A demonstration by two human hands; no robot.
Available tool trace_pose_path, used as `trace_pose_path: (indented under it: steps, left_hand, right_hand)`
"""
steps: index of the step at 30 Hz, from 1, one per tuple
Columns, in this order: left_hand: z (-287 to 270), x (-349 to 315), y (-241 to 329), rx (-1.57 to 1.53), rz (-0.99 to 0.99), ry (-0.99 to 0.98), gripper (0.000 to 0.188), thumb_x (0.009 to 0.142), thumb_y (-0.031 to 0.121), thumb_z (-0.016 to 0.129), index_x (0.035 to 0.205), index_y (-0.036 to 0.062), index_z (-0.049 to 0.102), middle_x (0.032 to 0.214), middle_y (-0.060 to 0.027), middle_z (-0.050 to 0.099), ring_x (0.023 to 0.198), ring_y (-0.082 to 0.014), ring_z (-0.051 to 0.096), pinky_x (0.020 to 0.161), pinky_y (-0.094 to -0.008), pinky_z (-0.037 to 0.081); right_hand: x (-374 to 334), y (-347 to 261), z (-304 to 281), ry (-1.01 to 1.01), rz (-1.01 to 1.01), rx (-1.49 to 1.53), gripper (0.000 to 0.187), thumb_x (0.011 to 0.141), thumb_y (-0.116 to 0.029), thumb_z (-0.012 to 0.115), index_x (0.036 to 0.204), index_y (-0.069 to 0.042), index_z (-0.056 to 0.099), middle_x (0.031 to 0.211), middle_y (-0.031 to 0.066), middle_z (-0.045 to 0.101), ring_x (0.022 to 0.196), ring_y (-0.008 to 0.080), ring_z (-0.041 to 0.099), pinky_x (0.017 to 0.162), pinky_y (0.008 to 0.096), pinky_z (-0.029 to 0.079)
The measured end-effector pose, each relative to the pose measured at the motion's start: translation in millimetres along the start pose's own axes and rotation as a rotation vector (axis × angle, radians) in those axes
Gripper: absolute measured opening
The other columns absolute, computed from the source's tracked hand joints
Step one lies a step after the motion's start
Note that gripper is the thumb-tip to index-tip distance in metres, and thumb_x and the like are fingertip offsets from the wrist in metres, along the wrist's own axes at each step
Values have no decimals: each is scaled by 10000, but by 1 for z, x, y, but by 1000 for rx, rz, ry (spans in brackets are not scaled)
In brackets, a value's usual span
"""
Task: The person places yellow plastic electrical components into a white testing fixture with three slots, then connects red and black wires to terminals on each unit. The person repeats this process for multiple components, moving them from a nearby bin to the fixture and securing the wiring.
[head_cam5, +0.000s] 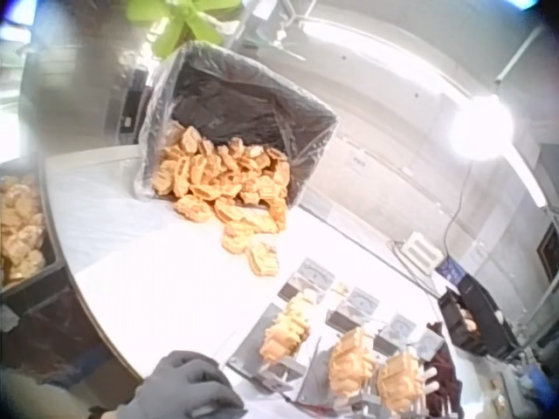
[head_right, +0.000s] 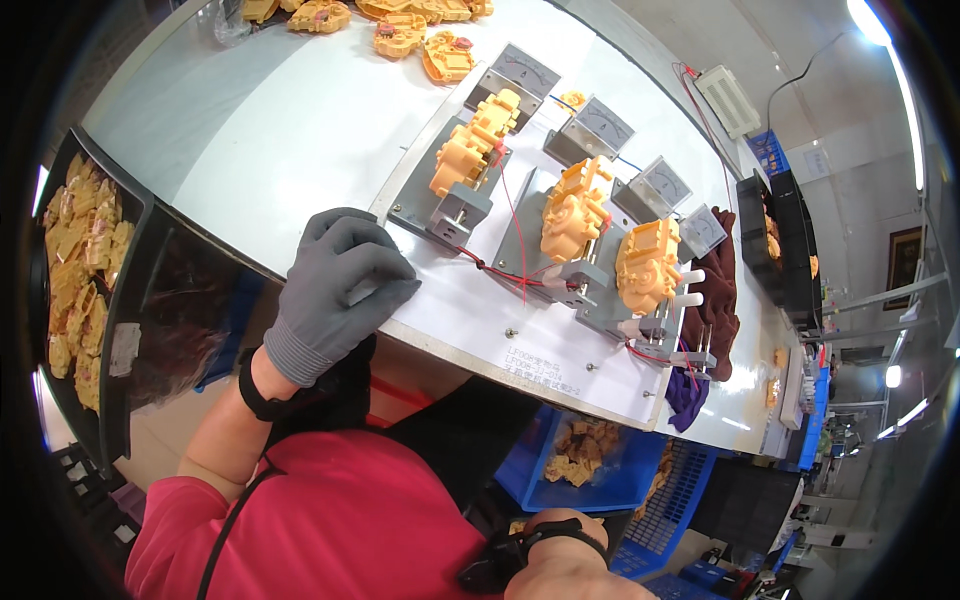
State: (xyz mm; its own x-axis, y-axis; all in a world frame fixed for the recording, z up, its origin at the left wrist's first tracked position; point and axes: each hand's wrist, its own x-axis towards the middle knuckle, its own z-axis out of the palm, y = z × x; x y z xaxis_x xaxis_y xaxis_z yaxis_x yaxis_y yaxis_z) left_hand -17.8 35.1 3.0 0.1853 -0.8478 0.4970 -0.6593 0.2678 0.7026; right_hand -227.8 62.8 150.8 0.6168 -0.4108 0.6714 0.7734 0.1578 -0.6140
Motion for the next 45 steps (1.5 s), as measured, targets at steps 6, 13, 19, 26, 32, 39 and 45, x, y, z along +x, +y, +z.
trace_pose_path:
  steps: [6, 13, 19, 26, 32, 39, 45]
  left_hand:
    - [-2, 5, 3, 18, 37, -31, 124, 775, 149, 776, 876, 125, 709, 934, -59, 643, 1015, -312, 571, 891, -415, 455]
    - [-6, 7, 6, 108, -18, -190, 174, 749, 29, 731, 906, 45, 658, 988, -102, 562, 1046, -297, 512, 939, -396, 415]
    - [-15, 14, 10, 131, -58, -328, 146, 768, -14, 613, 912, 14, 609, 1013, -106, 514, 1035, -280, 501, 953, -360, 390]
    - [-12, 7, 15, 93, -266, -288, 166, 761, 21, 607, 926, 4, 621, 1015, -112, 525, 1001, -256, 502, 933, -354, 395]
    - [-16, 9, 10, 99, -230, -310, 206, 723, 57, 734, 917, 31, 671, 1074, -142, 564, 1090, -320, 506, 955, -404, 396]
    - [-10, 12, 13, 118, -165, -262, 205, 702, 43, 775, 888, 75, 696, 1005, -96, 603, 1065, -316, 504, 947, -403, 408]
    - [-8, 16, 12, 129, -70, -245, 186, 726, 57, 786, 883, 103, 700, 949, -59, 590, 1048, -286, 508, 911, -404, 425]
  right_hand:
    - [-43, 7, -27, 447, -49, -524, 294, 899, -276, 724, 973, -123, 484, 833, 21, 553, 627, 160, 492, 622, 337, 464]
    - [-85, 21, -93, 552, 442, -1779, 243, 787, -56, 776, 1010, -77, 684, 919, 74, 617, 831, 253, 582, 728, 332, 442]
    - [-87, 26, -112, 419, 458, -1838, 250, 777, -99, 775, 1004, -124, 675, 880, -6, 597, 759, 198, 550, 680, 332, 369]
    - [-81, 31, -115, 467, 470, -1806, 264, 739, -86, 795, 971, -128, 677, 807, -23, 562, 696, 178, 527, 644, 333, 361]
    - [-80, 36, -121, 414, 425, -1860, 264, 731, -98, 810, 959, -125, 680, 790, -25, 580, 677, 178, 539, 627, 333, 362]
    - [-80, 37, -120, 443, 419, -1830, 223, 770, -86, 794, 961, -119, 684, 797, -11, 601, 701, 193, 564, 642, 340, 372]
    - [-77, 35, -116, 468, 479, -1802, 175, 808, -60, 750, 956, -113, 673, 807, 5, 612, 727, 206, 574, 673, 344, 376]
